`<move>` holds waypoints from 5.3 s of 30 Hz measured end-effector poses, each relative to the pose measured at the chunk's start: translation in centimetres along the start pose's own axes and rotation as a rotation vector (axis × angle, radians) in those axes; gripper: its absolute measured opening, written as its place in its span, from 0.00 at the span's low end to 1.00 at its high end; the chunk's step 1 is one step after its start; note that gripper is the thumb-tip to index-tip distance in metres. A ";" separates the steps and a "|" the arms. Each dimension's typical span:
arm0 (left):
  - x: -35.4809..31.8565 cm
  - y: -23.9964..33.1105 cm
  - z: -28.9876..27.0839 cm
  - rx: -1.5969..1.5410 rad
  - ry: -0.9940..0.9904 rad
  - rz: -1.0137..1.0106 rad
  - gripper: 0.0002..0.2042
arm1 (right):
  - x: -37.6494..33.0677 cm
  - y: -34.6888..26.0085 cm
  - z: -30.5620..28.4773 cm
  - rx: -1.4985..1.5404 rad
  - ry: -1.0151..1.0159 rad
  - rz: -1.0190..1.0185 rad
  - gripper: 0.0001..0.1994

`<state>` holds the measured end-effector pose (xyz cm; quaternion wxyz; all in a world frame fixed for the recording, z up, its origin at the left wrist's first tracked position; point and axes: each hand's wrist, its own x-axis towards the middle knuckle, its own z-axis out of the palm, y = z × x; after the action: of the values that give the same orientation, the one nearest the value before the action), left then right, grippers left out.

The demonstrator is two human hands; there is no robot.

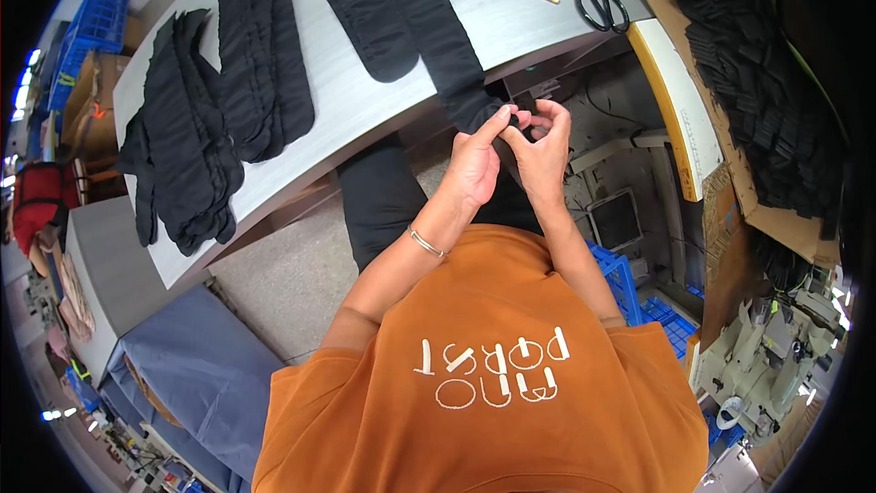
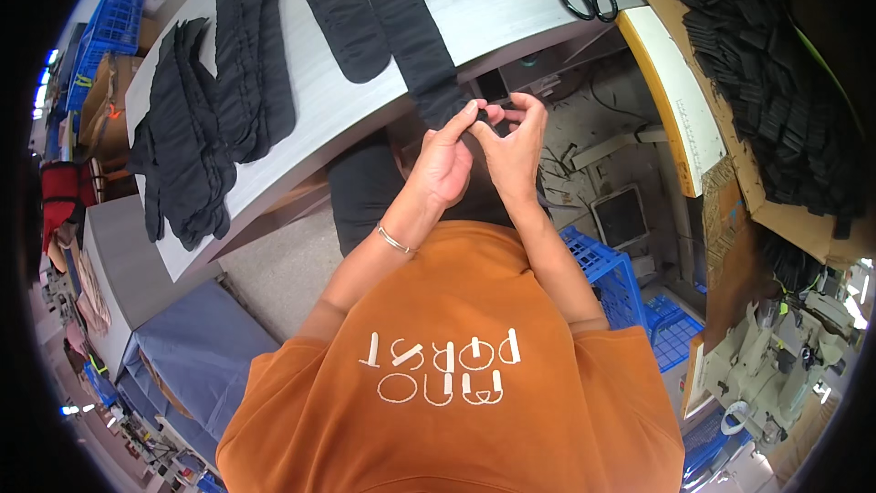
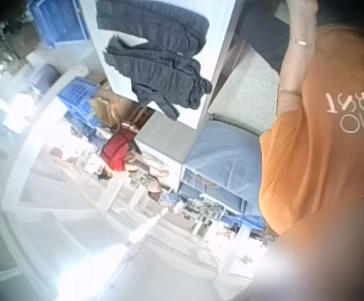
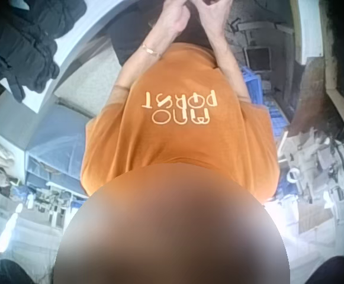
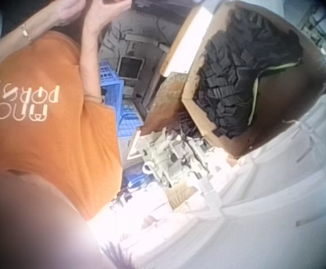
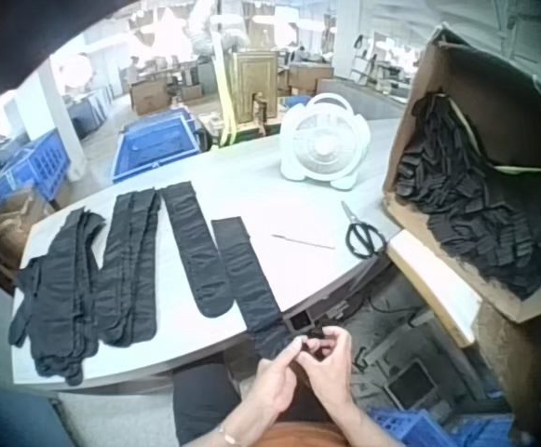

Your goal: The recorder is seen at a workbench turning black fabric straps inside out and inspecting them as part of an assembly process.

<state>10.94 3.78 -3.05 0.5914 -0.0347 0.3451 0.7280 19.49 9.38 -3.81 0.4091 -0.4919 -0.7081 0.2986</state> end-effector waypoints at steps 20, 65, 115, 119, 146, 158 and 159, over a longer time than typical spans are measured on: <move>1.1 0.1 1.5 0.036 -0.041 -0.024 0.14 | 1.6 -1.9 1.9 0.158 0.006 -0.008 0.20; 2.1 2.7 2.2 0.033 -0.055 0.044 0.12 | 0.4 -4.0 -0.1 -0.791 -0.414 -0.360 0.22; 1.9 5.4 1.1 0.044 -0.005 0.057 0.20 | -2.2 -4.9 -2.2 -0.728 -0.485 -0.419 0.41; 1.9 3.6 0.8 0.034 0.027 0.066 0.17 | -1.5 -4.6 -1.3 -0.809 -0.530 -0.371 0.35; 1.9 4.9 1.3 -0.129 -0.061 0.089 0.19 | -1.3 -5.2 -2.0 -0.587 -0.409 -0.455 0.15; 2.5 4.6 0.3 -0.130 -0.009 0.032 0.18 | -2.7 -5.7 -2.8 -0.672 -0.504 -0.435 0.36; 2.5 4.2 0.2 -0.125 -0.003 0.044 0.18 | -2.7 -5.9 -2.6 -0.768 -0.578 -0.359 0.33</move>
<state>6.50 5.74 -2.12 0.5722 -0.0629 0.2988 0.7611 19.59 4.91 1.57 0.0313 -0.3747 -0.9243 0.0657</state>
